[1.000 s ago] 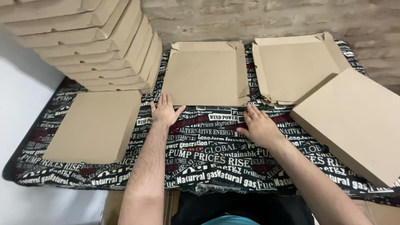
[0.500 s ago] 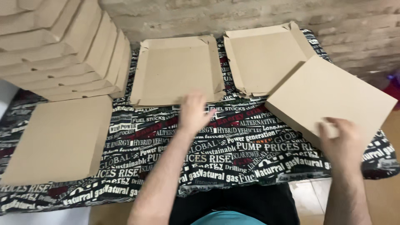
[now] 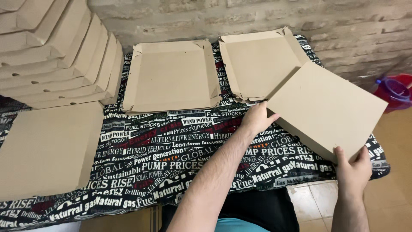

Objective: The person folds flat cardboard into pizza boxes by hand, handling them one at a time and placing the assembled boxes on a stack.

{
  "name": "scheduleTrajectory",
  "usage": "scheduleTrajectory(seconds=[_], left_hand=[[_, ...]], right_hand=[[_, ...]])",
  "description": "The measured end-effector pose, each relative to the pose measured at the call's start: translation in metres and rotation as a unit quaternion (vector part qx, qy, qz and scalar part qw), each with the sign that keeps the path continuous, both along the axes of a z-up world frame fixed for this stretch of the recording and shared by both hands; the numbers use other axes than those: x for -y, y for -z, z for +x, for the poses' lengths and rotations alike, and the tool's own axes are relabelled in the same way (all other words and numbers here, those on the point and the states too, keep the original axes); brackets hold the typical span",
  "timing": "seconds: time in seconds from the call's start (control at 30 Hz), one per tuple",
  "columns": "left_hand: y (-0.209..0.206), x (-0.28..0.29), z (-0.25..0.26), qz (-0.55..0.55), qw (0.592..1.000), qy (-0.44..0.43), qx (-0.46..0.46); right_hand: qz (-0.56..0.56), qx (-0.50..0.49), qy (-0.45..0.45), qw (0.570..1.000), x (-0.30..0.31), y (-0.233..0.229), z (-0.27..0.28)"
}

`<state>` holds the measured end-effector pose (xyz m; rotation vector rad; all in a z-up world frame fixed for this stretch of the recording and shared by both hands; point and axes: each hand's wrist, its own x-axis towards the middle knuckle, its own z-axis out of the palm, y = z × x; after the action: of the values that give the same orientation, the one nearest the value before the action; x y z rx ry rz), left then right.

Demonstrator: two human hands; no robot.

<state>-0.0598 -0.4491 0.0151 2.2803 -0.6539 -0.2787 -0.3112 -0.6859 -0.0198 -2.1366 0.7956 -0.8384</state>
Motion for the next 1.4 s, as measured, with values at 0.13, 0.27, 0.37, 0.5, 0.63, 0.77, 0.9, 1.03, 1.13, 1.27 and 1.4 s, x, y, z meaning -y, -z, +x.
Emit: scheduleTrajectory(seconds=[0.13, 0.27, 0.37, 0.5, 0.63, 0.77, 0.9, 1.03, 1.13, 1.27, 1.4], left_hand=[[-0.012, 0.001, -0.006, 0.005, 0.999, -0.051, 0.003], [-0.014, -0.013, -0.005, -0.1, 0.989, -0.112, -0.014], [-0.025, -0.031, -0.004, -0.142, 0.979, -0.145, -0.025], [-0.028, -0.061, -0.001, -0.235, 0.957, -0.17, -0.016], [-0.052, -0.099, 0.003, -0.336, 0.912, -0.211, -0.106], [-0.076, -0.148, 0.008, -0.467, 0.868, -0.14, -0.097], [0.006, -0.192, 0.104, -0.771, 0.521, 0.222, -0.291], [-0.107, -0.253, 0.01, -0.504, 0.844, -0.069, -0.169], [-0.05, -0.292, 0.039, -0.35, 0.885, -0.197, -0.234], [0.031, -0.318, 0.072, -0.154, 0.956, -0.235, -0.077], [0.003, -0.328, 0.051, -0.055, 0.959, -0.274, -0.039]], right_hand=[[0.079, 0.181, -0.045, 0.979, -0.013, -0.013, 0.009], [0.019, 0.255, -0.136, 0.957, -0.02, -0.024, 0.008], [-0.038, 0.268, -0.157, 0.95, -0.021, -0.027, 0.016], [-0.254, 0.327, -0.245, 0.877, -0.013, -0.031, 0.042], [-0.28, 0.322, -0.26, 0.866, -0.027, -0.053, 0.075], [-0.26, 0.293, -0.28, 0.876, -0.04, -0.067, 0.102], [-0.142, 0.211, -0.325, 0.911, -0.077, -0.081, 0.06], [0.033, 0.16, -0.413, 0.896, -0.123, -0.133, 0.126], [-0.055, 0.084, -0.434, 0.895, -0.103, -0.065, 0.153], [-0.154, -0.062, -0.455, 0.875, -0.1, -0.002, 0.17], [-0.238, -0.134, -0.447, 0.851, -0.107, -0.013, 0.163]])
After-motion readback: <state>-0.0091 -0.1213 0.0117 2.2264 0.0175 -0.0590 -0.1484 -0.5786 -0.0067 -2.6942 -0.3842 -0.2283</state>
